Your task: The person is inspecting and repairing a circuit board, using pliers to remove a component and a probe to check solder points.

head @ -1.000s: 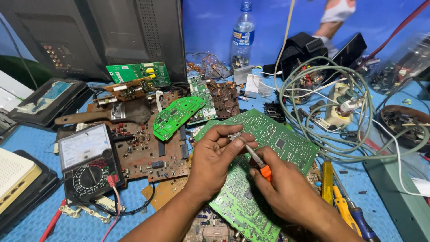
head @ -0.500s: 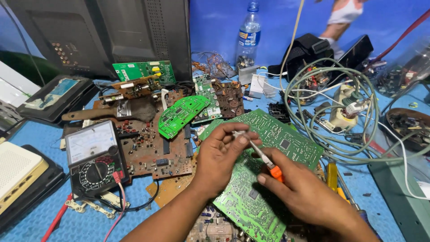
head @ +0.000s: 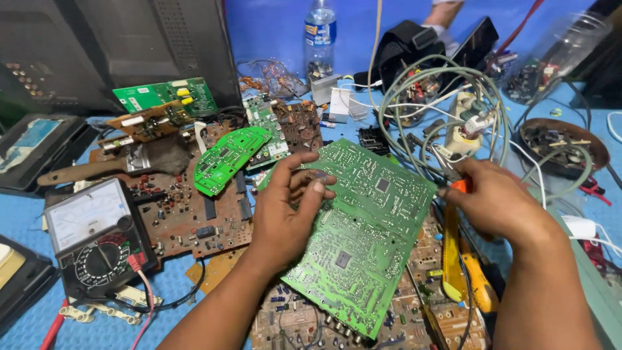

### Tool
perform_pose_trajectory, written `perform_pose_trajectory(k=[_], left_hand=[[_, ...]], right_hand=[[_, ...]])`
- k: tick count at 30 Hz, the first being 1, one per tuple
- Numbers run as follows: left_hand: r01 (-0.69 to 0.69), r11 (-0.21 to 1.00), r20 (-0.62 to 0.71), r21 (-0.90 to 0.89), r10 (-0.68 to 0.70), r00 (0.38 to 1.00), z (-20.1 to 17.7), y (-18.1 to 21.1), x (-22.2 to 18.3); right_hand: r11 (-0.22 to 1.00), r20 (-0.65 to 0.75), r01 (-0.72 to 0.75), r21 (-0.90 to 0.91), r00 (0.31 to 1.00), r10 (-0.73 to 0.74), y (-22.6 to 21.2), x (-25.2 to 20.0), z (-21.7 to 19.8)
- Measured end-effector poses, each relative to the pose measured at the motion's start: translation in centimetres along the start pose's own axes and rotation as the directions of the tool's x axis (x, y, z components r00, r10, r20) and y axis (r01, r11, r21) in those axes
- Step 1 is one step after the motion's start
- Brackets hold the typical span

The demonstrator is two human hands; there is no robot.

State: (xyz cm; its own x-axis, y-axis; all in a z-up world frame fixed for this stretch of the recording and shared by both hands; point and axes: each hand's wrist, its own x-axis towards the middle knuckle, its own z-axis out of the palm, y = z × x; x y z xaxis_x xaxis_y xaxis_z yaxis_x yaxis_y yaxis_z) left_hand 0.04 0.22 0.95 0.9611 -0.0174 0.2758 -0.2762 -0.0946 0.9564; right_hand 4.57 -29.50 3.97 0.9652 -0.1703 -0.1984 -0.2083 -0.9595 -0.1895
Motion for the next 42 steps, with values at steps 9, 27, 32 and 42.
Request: perform_pose_trajectory(k=[9, 27, 32, 42], left_hand=[[-0.246, 0.958, 0.04, 0.149, 0.243, 0.969, -0.2, -0.6, 0.0], [-0.562, 0.784, 0.276, 0.265, 0.496, 0.823, -0.4, -2.7, 0.1], [-0.486, 0.824, 0.232, 0.29, 0.432, 0.872, -1.3, -1.7, 0.5], [0.069, 0.499, 0.183, 0.864, -0.438, 0.88, -5.9, 4.6, 0.3]], right_hand=[[0.996, 0.145, -0.072, -0.047, 0.986, 0.078, -1.0, -1.3, -1.5], [0.153, 0.008, 0.091, 0.984, 0.835, -0.55, -6.3, -3.1, 5.8], [-0.105, 0.033, -0.137, 0.985, 0.749, -0.661, -4.3, -1.6, 4.7], [0.598, -0.28, 0.37, 0.711, 0.929, -0.242, -3.9, -2.8, 3.8]])
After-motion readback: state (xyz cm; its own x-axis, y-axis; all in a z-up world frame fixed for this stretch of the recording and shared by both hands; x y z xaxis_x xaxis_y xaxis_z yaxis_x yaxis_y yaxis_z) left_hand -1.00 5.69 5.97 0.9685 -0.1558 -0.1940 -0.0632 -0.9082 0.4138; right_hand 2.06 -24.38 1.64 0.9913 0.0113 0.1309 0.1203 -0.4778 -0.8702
